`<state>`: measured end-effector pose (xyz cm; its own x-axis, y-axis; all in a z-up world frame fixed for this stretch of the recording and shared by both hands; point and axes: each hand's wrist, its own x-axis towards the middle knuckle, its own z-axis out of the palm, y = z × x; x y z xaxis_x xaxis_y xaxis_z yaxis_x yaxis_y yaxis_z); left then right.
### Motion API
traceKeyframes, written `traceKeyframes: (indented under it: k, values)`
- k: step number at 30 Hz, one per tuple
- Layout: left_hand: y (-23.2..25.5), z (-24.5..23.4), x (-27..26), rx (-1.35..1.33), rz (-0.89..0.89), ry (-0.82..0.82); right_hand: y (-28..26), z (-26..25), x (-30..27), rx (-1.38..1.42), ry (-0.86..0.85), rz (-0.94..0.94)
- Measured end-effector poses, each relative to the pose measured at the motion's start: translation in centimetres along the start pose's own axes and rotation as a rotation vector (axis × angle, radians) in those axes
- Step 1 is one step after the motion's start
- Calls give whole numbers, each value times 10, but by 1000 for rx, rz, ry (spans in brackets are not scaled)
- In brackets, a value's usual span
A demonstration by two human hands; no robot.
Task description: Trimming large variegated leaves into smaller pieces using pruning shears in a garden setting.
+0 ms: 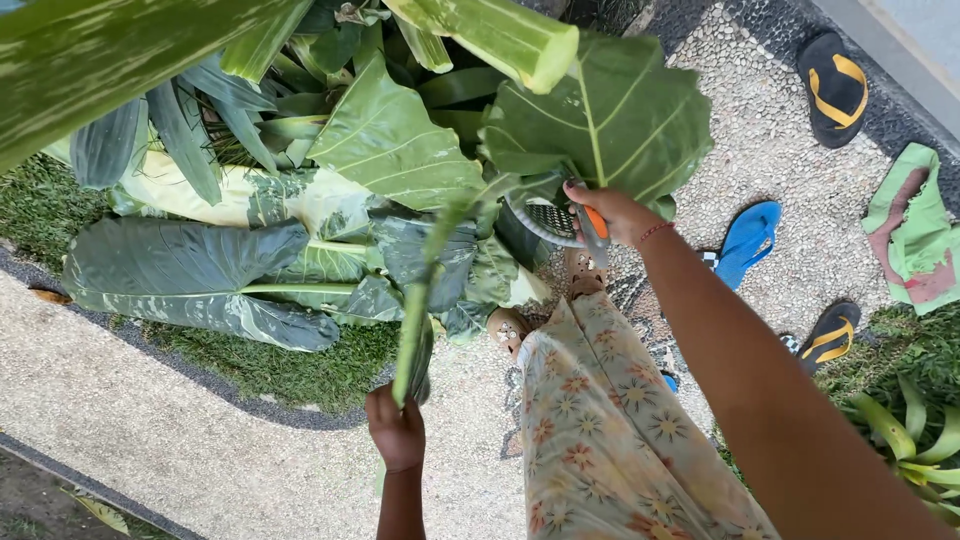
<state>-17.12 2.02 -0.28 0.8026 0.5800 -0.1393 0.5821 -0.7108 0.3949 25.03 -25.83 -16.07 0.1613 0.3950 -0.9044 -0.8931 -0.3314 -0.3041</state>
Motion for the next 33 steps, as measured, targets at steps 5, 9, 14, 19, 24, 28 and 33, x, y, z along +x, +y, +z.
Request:
traceKeyframes:
  k: [5, 9, 14, 19, 24, 28, 33]
  values:
    - [10, 11, 12, -100, -30, 139, 34, 21, 15, -4, 105, 62]
    - [30, 33, 37, -250, 14, 186, 59, 28, 6, -227, -9, 126]
    - [91, 40, 85, -331, 21, 172, 23, 2, -82, -406, -264, 9]
    - [113, 63, 110, -373, 32, 168, -17, -37, -70, -546, -71, -162]
    - [120, 87, 118, -373, 9, 192, -42, -25, 18, -929, 261, 1]
    - [117, 107, 120, -396, -29, 209, 13, -45, 122, -975, 155, -62]
    - [114, 121, 121, -395, -48, 242, 84, -62, 198, -1220, 139, 148]
